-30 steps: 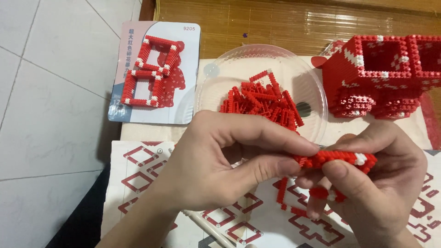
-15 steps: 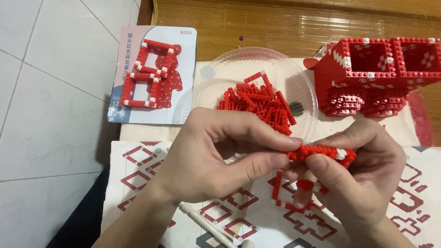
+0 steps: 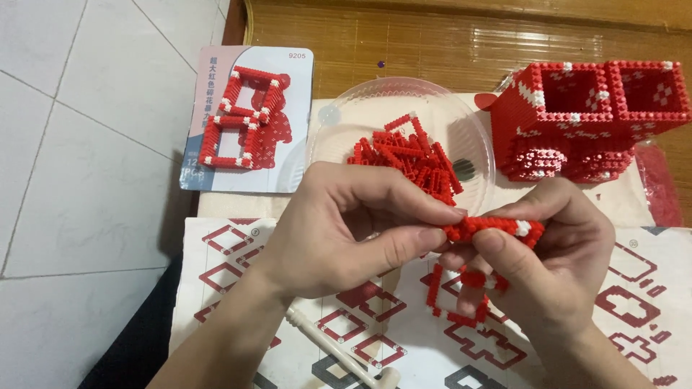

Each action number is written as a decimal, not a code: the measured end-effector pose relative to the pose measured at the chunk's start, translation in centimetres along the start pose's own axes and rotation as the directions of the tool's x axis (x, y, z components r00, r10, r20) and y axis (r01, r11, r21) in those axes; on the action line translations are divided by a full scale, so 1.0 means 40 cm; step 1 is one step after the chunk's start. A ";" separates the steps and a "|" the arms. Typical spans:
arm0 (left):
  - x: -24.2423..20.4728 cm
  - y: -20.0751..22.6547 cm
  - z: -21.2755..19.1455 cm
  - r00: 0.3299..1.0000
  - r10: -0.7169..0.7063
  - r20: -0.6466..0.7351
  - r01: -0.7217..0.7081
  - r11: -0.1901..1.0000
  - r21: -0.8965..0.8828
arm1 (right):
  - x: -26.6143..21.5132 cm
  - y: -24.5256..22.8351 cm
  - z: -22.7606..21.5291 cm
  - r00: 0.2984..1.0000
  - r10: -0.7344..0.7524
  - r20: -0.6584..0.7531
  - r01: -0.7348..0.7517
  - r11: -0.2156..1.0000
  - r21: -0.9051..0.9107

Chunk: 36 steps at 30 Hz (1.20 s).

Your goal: Assembling a structure using small red interlocking toy blocks.

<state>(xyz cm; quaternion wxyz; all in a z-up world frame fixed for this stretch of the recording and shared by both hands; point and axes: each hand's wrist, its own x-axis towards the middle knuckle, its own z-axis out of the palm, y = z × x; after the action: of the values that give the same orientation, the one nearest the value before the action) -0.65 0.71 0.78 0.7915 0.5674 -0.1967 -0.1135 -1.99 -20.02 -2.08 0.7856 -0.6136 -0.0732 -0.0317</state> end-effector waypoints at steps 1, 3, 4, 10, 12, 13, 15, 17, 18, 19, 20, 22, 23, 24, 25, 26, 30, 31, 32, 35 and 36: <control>0.000 0.001 0.001 1.000 -0.001 -0.001 0.001 1.000 -0.001 | 0.000 0.000 -0.003 1.000 0.002 0.000 -0.002 1.000 -0.001; 0.001 0.002 0.003 1.000 -0.012 0.010 0.012 0.999 -0.042 | 0.002 0.001 -0.009 1.000 -0.026 0.003 0.026 0.999 -0.046; 0.001 0.002 0.002 1.000 -0.011 0.010 0.012 0.999 -0.042 | 0.002 -0.001 -0.007 1.000 -0.027 0.003 0.027 0.999 -0.046; 0.001 -0.003 -0.005 1.000 -0.012 0.005 0.012 1.000 -0.008 | -0.009 0.001 -0.006 0.998 -0.042 -0.041 0.039 0.997 -0.071; 0.000 -0.003 -0.005 1.000 0.024 -0.013 -0.023 0.997 0.071 | -0.012 -0.002 -0.005 0.997 -0.064 -0.049 0.057 0.990 -0.129; 0.000 -0.002 -0.004 1.000 0.022 -0.014 -0.021 0.997 0.070 | -0.012 0.000 -0.004 0.997 -0.062 -0.049 0.055 0.990 -0.129; 0.001 0.001 -0.003 1.000 0.019 -0.017 -0.017 0.998 0.065 | -0.009 0.004 -0.003 0.992 -0.123 -0.034 0.113 0.972 -0.208; 0.000 0.000 -0.003 1.000 0.022 -0.012 -0.021 0.999 0.031 | -0.012 0.015 -0.018 0.991 -0.129 -0.042 0.115 0.964 -0.240; -0.001 -0.001 -0.002 1.000 0.025 -0.007 -0.025 1.000 -0.004 | -0.014 0.021 -0.025 0.989 -0.135 -0.052 0.116 0.956 -0.271; -0.002 -0.001 -0.002 1.000 0.024 -0.008 -0.024 1.000 -0.004 | -0.014 0.025 -0.029 0.990 -0.134 -0.052 0.116 0.956 -0.270; -0.002 -0.001 -0.001 1.000 0.021 -0.004 -0.021 1.000 -0.014 | -0.014 0.028 -0.033 0.989 -0.143 -0.047 0.125 0.953 -0.275; -0.001 0.001 -0.001 1.000 0.019 0.000 -0.019 1.000 -0.023 | -0.010 0.020 -0.024 0.987 -0.154 -0.042 0.137 0.951 -0.279; -0.001 0.002 -0.001 1.000 0.010 0.005 -0.010 0.999 -0.030 | -0.010 0.009 -0.012 0.991 -0.125 -0.037 0.114 0.966 -0.234; -0.002 0.003 -0.001 1.000 0.001 0.010 0.000 0.999 -0.037 | -0.009 -0.003 0.000 0.995 -0.097 -0.030 0.089 0.978 -0.189; -0.001 0.004 -0.001 1.000 -0.002 0.009 0.002 0.999 -0.040 | -0.008 0.008 -0.012 0.995 -0.093 -0.031 0.086 0.978 -0.190; -0.001 0.004 -0.001 1.000 -0.006 0.001 0.006 1.000 -0.025 | -0.008 0.019 -0.025 0.992 -0.123 -0.033 0.111 0.963 -0.246; 0.001 0.002 -0.003 1.000 -0.002 -0.015 0.003 0.999 0.039 | -0.009 0.024 -0.032 0.988 -0.148 -0.035 0.127 0.929 -0.346; 0.002 0.002 -0.004 1.000 -0.001 -0.015 0.001 0.999 0.040 | -0.008 0.016 -0.016 0.988 -0.149 -0.034 0.128 0.929 -0.347; 0.003 0.002 -0.006 1.000 -0.002 -0.023 0.003 0.997 0.071 | -0.007 0.008 0.000 0.990 -0.136 -0.046 0.118 0.952 -0.284; 0.003 0.001 -0.005 0.999 -0.003 -0.048 0.008 0.993 0.116 | -0.014 0.015 -0.004 0.987 -0.143 -0.078 0.112 0.943 -0.313; 0.004 0.001 -0.004 0.998 0.001 -0.061 0.008 0.991 0.134 | -0.017 0.022 -0.014 0.981 -0.170 -0.096 0.118 0.908 -0.403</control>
<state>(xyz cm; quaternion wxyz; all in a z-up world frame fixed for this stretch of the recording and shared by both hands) -0.44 0.80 0.81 0.7570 0.6229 -0.1785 -0.0841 -2.49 -20.37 -3.15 0.6440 -0.7491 -0.0594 -0.1435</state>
